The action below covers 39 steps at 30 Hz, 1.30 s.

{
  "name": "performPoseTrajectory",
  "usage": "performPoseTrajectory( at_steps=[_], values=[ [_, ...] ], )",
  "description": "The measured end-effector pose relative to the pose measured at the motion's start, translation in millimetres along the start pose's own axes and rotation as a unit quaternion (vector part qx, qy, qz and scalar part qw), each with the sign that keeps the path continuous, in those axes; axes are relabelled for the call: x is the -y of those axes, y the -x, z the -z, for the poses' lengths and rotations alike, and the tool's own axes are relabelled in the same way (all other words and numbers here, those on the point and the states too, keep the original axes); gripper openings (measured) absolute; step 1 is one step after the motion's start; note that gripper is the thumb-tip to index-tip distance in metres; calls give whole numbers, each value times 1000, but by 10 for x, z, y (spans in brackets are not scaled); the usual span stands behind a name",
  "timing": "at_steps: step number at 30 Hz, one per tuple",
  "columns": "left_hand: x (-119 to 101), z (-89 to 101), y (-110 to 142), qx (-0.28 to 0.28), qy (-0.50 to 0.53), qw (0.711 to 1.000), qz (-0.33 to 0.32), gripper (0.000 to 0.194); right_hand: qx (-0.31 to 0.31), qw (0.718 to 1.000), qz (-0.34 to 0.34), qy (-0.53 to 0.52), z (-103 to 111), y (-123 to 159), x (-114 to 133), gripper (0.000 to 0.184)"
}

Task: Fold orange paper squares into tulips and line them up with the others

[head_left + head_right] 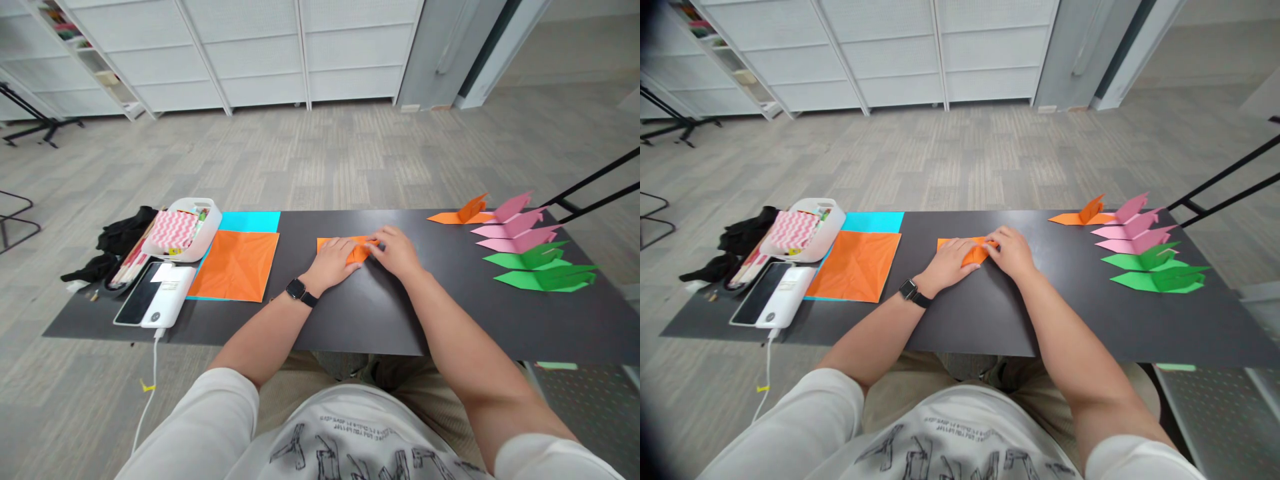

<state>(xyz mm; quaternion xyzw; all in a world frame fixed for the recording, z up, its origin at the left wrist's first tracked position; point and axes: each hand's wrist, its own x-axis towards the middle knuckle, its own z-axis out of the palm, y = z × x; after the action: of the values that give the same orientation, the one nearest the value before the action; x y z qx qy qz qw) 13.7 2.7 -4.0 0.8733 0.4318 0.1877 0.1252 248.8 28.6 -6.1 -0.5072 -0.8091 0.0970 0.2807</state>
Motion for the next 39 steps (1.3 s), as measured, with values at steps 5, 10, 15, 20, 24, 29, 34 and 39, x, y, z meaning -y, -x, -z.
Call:
performPoseTrajectory(
  at_steps=[5, 10, 15, 20, 24, 29, 34, 39],
  values=[
    [21, -7, -28, -13, 15, 1000, -13, 49, 77, 997, 17, 27, -124, 28, 20, 22],
    [219, 179, 7, -65, 8, 998, 19, 36, 59, 997, -17, 48, -83, 53, -121, 24],
    [408, 356, 44, -109, 33, 991, 72, 17, 31, 997, -45, 60, -24, 90, -241, 25],
    [359, 290, 40, -25, 38, 999, -8, 27, 22, 997, -49, 56, -30, 93, -297, 25],
    [338, 236, 39, 1, 19, 1000, -5, 31, 29, 997, -54, 55, -32, 89, -295, 25],
    [341, 246, 45, -5, 15, 1000, -13, 33, 37, 997, -49, 55, 13, 89, -225, 26],
    [275, 244, 29, -8, 4, 999, -39, 32, 78, 997, 13, 26, 46, 95, -66, 45],
    [239, 199, 6, 25, 26, 997, -62, 26, 100, 993, 58, -11, 44, 101, 33, 49]
  ],
)
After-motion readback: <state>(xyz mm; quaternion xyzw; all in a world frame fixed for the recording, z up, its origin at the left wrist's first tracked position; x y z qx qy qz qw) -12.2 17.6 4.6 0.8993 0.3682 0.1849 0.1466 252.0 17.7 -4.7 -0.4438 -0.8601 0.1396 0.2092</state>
